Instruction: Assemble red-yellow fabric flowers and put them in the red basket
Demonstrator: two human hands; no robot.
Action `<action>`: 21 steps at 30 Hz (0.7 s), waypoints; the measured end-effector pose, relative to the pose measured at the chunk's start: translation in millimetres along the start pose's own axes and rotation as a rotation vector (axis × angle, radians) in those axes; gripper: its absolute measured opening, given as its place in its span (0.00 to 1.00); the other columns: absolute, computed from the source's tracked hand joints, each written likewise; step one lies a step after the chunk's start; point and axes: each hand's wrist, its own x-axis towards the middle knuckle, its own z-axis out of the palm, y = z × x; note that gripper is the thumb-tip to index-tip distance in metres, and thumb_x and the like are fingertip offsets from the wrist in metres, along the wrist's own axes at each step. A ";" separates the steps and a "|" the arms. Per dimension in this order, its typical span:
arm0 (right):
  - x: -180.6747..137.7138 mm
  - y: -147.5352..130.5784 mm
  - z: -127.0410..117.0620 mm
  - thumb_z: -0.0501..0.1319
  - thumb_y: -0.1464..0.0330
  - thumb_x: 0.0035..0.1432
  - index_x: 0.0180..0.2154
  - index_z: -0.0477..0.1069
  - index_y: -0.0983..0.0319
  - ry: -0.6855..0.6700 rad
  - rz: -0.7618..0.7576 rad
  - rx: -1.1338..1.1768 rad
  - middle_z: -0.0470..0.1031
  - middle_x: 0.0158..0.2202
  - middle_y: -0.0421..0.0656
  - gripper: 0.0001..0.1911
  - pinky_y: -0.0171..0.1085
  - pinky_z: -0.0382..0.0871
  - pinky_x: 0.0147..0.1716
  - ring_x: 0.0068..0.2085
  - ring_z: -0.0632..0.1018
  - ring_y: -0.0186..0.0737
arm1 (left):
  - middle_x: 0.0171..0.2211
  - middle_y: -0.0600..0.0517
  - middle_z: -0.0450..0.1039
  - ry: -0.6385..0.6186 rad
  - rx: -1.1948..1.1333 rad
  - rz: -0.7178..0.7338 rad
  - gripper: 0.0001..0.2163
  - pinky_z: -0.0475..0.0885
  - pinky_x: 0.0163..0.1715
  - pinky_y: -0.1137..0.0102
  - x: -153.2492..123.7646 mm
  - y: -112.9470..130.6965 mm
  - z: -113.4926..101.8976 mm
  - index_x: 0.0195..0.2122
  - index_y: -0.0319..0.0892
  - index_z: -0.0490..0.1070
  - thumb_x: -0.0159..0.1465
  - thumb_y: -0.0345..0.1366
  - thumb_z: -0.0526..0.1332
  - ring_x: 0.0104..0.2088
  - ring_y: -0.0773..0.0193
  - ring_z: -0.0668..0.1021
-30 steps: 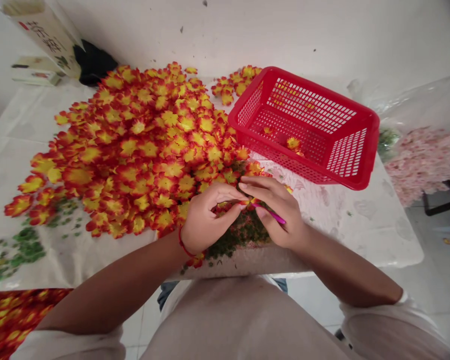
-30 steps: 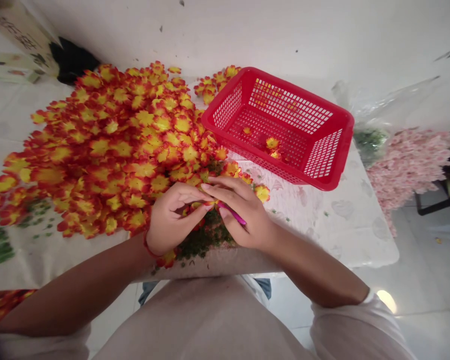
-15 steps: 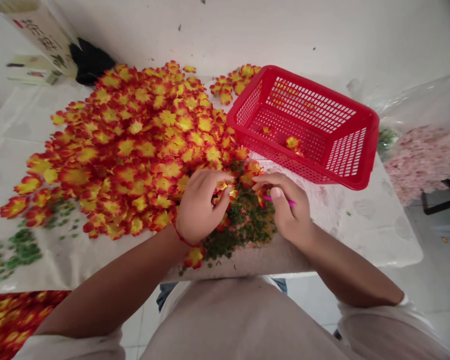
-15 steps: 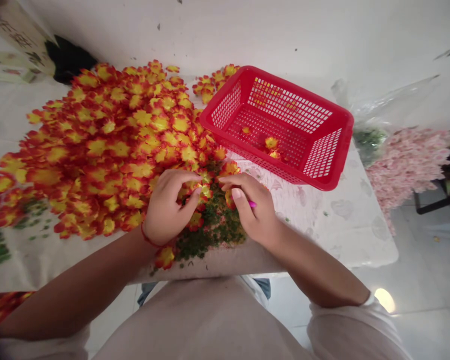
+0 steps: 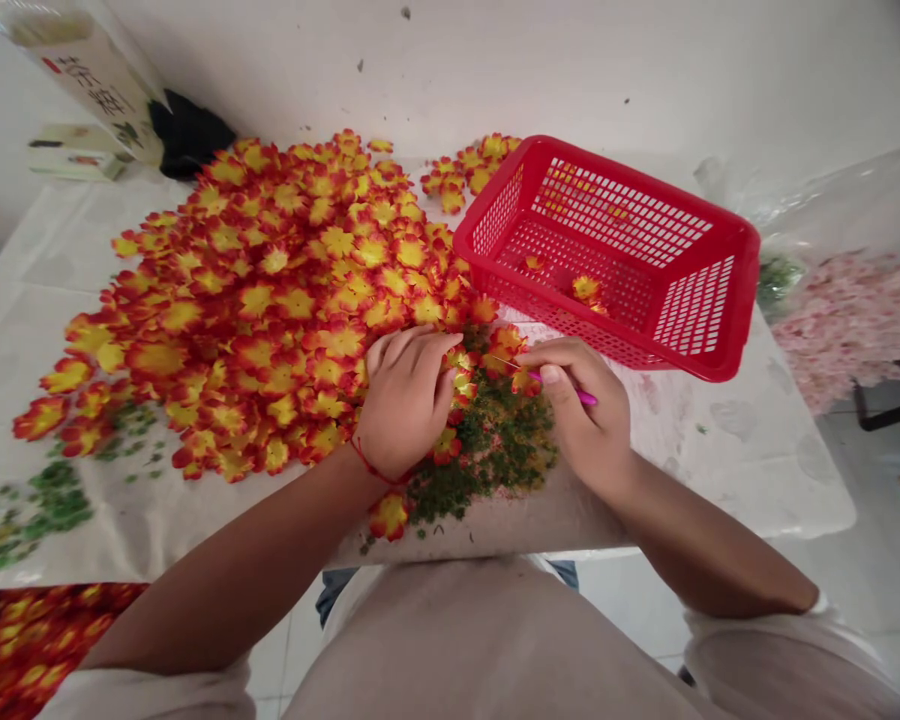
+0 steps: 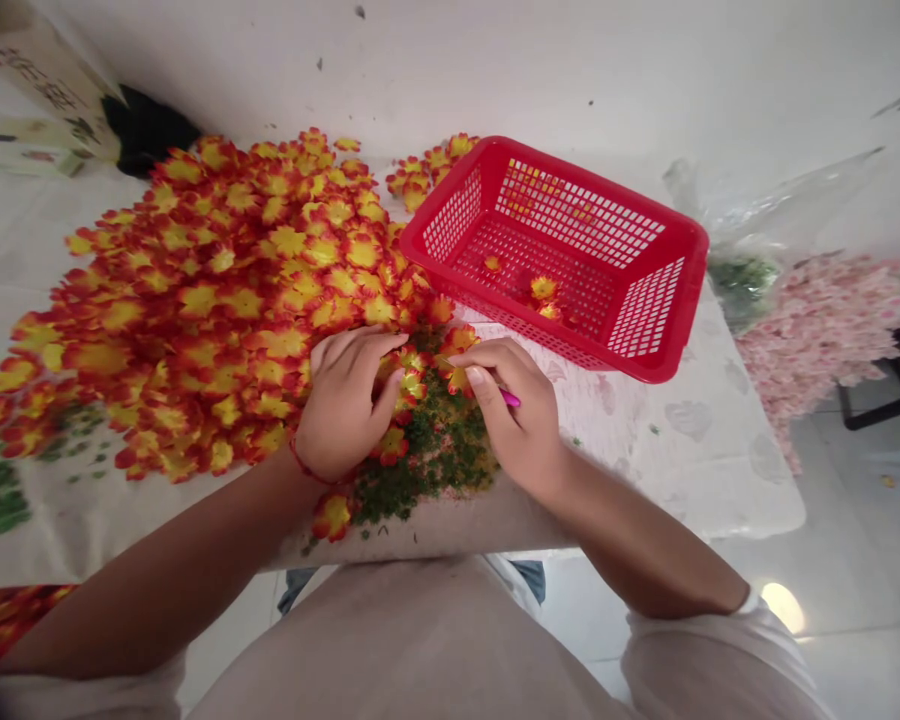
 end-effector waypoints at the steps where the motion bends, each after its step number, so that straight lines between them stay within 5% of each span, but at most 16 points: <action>1: 0.1 -0.2 0.1 0.61 0.65 0.82 0.52 0.84 0.52 0.007 0.002 0.005 0.86 0.45 0.44 0.11 0.47 0.80 0.49 0.47 0.85 0.46 | 0.61 0.41 0.84 0.012 0.008 -0.001 0.16 0.67 0.69 0.44 -0.4 1.9 -1.1 0.64 0.46 0.78 0.77 0.33 0.62 0.66 0.41 0.80; 9: -2.5 -0.4 0.8 0.60 0.65 0.82 0.52 0.84 0.52 -0.012 -0.009 0.034 0.85 0.44 0.44 0.12 0.46 0.79 0.48 0.47 0.85 0.46 | 0.59 0.42 0.84 -0.002 0.110 0.039 0.04 0.69 0.62 0.41 -2.4 6.9 -5.4 0.44 0.46 0.81 0.77 0.33 0.66 0.66 0.37 0.79; 16: -6.9 2.7 -1.8 0.59 0.65 0.82 0.58 0.83 0.50 -0.022 -0.203 0.121 0.88 0.47 0.46 0.14 0.52 0.83 0.48 0.49 0.86 0.50 | 0.46 0.50 0.89 0.156 -0.195 -0.025 0.06 0.82 0.55 0.61 -1.4 5.1 -10.5 0.50 0.47 0.84 0.79 0.33 0.66 0.49 0.56 0.88; 21: -8.0 5.2 -4.6 0.58 0.62 0.83 0.63 0.81 0.50 -0.068 -0.288 0.167 0.87 0.46 0.47 0.16 0.54 0.84 0.45 0.46 0.86 0.51 | 0.46 0.52 0.91 0.159 -0.418 -0.200 0.03 0.86 0.51 0.66 -0.1 9.8 -12.4 0.47 0.48 0.88 0.75 0.37 0.73 0.45 0.59 0.90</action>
